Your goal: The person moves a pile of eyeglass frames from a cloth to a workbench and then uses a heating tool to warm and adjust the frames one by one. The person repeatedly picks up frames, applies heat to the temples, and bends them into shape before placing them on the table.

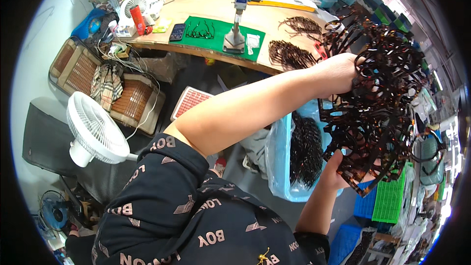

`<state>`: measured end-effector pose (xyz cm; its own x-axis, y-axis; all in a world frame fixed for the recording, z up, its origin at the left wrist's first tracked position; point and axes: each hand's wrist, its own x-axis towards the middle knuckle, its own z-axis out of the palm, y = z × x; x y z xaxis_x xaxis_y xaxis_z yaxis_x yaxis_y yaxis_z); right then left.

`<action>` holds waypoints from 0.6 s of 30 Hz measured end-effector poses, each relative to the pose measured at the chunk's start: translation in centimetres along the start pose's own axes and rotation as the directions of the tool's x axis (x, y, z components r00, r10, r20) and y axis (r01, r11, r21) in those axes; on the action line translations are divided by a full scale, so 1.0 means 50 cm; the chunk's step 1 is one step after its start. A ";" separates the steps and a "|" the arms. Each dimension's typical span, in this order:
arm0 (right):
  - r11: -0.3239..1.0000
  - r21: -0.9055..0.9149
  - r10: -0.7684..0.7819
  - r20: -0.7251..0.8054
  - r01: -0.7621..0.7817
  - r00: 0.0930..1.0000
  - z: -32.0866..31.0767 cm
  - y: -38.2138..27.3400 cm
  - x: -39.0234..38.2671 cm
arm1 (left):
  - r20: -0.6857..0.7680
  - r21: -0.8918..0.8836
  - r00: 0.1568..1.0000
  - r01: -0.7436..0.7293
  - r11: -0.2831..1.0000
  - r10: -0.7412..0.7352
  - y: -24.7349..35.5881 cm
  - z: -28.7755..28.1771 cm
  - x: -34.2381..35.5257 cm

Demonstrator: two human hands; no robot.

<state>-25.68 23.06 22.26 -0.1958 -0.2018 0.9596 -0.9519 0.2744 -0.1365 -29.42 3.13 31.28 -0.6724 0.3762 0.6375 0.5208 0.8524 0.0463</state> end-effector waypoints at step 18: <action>0.421 0.737 0.543 0.262 -0.528 0.798 0.606 0.317 0.059 | 0.049 -0.350 0.703 0.677 0.647 -0.709 -0.565 0.104 -0.017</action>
<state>-48.51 -1.67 15.49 -0.7347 -0.2584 0.6273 -0.4710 -0.4712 -0.7457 -46.28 -19.38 25.44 -0.8678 -0.3227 0.3779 0.0659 0.6790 0.7312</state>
